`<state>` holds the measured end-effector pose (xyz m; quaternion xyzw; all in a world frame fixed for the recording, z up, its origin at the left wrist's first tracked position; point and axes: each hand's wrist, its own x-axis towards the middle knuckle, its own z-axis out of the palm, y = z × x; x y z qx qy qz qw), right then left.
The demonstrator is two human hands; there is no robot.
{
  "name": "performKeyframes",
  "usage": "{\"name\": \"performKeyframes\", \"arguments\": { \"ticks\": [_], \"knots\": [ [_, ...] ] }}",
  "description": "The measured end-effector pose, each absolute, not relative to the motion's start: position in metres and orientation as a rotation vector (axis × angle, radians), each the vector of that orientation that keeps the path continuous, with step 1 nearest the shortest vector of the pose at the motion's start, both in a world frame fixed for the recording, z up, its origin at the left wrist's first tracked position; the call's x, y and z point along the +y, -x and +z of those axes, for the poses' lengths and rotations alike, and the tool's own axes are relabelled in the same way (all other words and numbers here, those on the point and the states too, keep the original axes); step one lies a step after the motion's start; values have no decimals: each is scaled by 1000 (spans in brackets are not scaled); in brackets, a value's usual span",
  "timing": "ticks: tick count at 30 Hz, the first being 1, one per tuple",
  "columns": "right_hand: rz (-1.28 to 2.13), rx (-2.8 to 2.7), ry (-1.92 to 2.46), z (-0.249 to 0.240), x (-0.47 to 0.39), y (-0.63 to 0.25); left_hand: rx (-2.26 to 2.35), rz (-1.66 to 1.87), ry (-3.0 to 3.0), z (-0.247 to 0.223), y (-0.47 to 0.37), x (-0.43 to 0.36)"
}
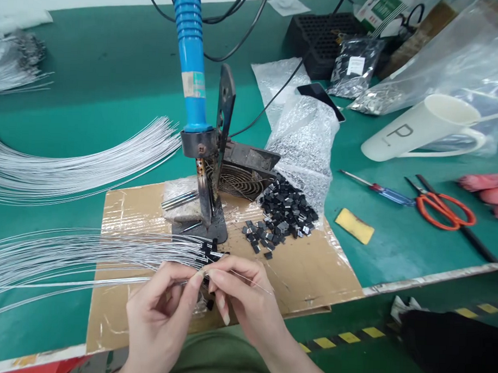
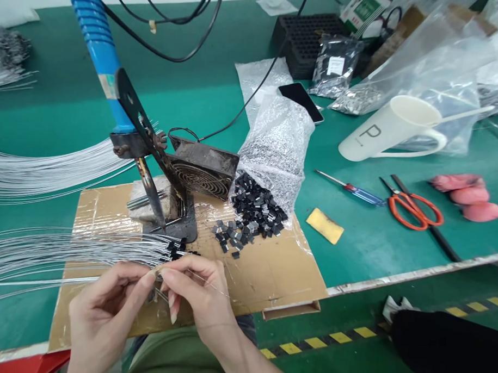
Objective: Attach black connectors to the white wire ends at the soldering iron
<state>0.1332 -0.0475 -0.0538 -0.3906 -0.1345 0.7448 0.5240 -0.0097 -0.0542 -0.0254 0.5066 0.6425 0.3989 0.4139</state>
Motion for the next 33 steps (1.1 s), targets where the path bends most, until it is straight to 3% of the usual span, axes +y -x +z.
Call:
{"name": "performKeyframes", "arguments": {
  "ticks": [33],
  "knots": [
    [1590,-480,976,-58,-55,-130,1626,1056,-1308,-26,8,-51]
  ]
}}
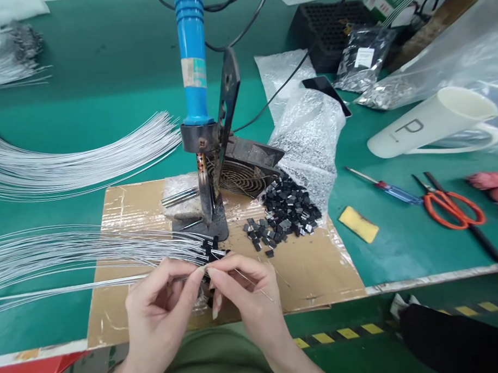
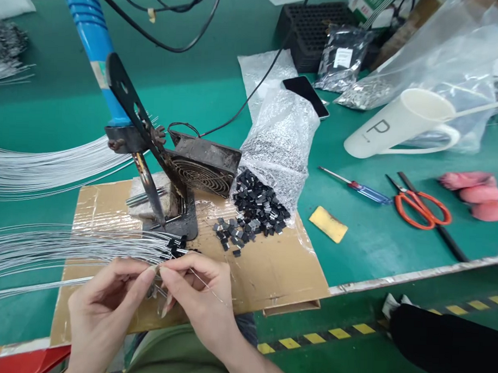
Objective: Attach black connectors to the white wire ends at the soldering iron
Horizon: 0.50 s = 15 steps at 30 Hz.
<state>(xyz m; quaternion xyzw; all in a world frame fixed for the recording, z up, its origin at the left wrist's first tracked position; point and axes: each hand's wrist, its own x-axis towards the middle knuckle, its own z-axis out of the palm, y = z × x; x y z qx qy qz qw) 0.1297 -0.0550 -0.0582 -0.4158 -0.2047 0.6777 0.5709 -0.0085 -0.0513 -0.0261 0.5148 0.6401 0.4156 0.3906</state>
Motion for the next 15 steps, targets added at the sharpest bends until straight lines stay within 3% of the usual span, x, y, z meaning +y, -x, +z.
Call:
{"name": "performKeyframes", "arguments": {
  "ticks": [15],
  "knots": [
    [1812,-491,952,-56,-47,-151,1460,924,-1631,-31,25,-50]
  ]
}}
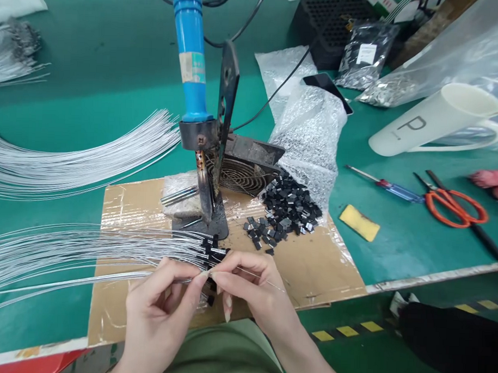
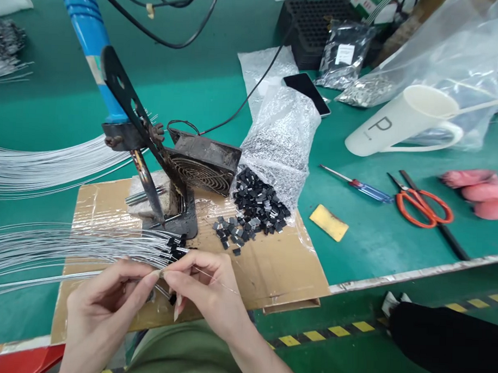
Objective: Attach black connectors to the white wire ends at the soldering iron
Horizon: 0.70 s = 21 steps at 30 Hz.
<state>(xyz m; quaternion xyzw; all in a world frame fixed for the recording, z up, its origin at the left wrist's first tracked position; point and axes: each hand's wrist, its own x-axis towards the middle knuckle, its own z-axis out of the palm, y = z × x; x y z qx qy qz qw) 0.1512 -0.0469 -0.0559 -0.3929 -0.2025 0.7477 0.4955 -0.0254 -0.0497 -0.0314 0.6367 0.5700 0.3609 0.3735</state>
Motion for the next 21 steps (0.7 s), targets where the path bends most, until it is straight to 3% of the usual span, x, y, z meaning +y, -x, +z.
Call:
{"name": "performKeyframes", "arguments": {
  "ticks": [21],
  "knots": [
    [1745,-397,934,-59,-54,-138,1605,1009,-1384,-31,10,-55]
  ]
}}
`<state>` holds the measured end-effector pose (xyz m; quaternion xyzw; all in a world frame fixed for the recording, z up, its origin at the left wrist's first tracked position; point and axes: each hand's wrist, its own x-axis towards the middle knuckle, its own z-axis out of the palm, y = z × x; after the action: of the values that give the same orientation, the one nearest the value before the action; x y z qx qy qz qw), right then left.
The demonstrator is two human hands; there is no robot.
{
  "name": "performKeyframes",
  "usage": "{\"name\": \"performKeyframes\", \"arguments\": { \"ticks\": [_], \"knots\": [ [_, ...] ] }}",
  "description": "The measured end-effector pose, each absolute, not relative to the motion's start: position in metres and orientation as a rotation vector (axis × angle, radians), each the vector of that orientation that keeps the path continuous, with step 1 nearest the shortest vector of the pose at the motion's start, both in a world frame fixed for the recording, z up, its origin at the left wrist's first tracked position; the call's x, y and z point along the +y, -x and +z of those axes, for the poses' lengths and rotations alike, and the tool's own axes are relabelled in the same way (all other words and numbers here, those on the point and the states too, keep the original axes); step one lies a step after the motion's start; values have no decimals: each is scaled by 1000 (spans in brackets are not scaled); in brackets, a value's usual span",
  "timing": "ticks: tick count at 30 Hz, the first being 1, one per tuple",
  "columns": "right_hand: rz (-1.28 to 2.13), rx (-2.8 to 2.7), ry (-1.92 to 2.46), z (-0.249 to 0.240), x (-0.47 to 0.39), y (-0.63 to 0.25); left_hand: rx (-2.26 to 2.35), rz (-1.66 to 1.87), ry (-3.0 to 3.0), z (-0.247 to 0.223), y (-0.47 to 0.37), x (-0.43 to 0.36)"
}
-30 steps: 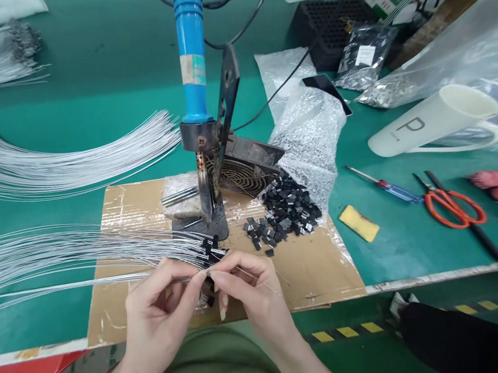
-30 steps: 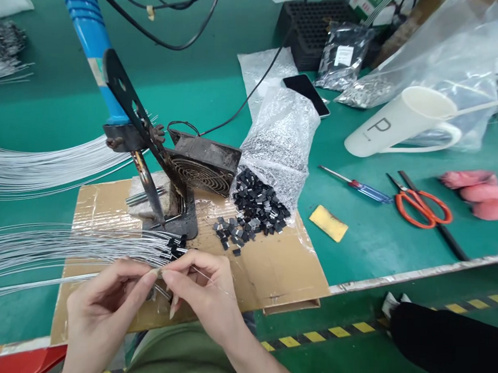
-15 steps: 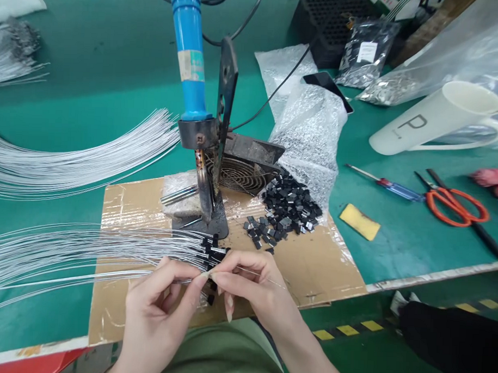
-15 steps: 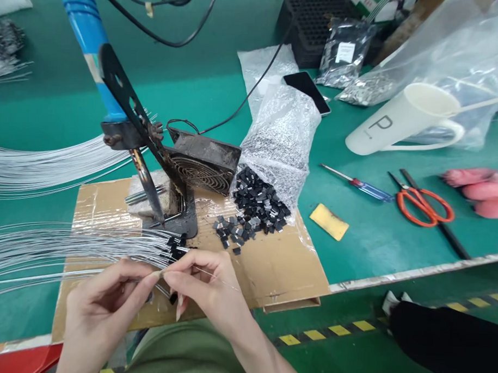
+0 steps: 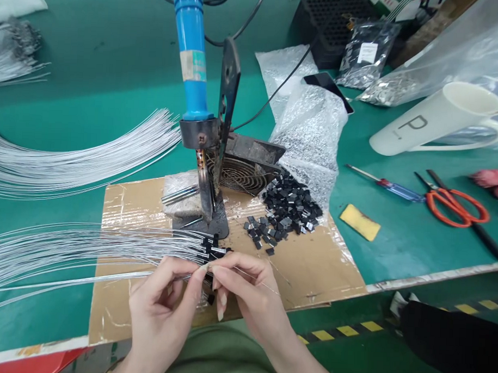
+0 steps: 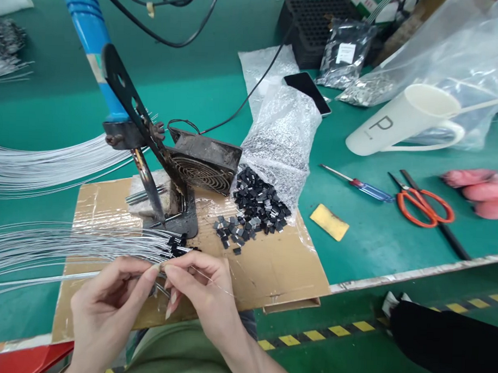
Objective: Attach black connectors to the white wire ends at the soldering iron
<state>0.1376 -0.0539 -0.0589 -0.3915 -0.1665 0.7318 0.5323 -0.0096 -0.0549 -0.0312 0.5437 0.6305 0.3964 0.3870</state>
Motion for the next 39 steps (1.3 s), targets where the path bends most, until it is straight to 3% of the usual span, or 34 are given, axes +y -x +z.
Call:
{"name": "performKeyframes", "arguments": {
  "ticks": [17,39],
  "knots": [
    [1772,-399,955,-54,-49,-141,1483,1073,-1872,-32,15,-48],
    [1674,-369,900,-58,-55,-128,1566,1069,-1611,-37,13,-55]
  ]
}}
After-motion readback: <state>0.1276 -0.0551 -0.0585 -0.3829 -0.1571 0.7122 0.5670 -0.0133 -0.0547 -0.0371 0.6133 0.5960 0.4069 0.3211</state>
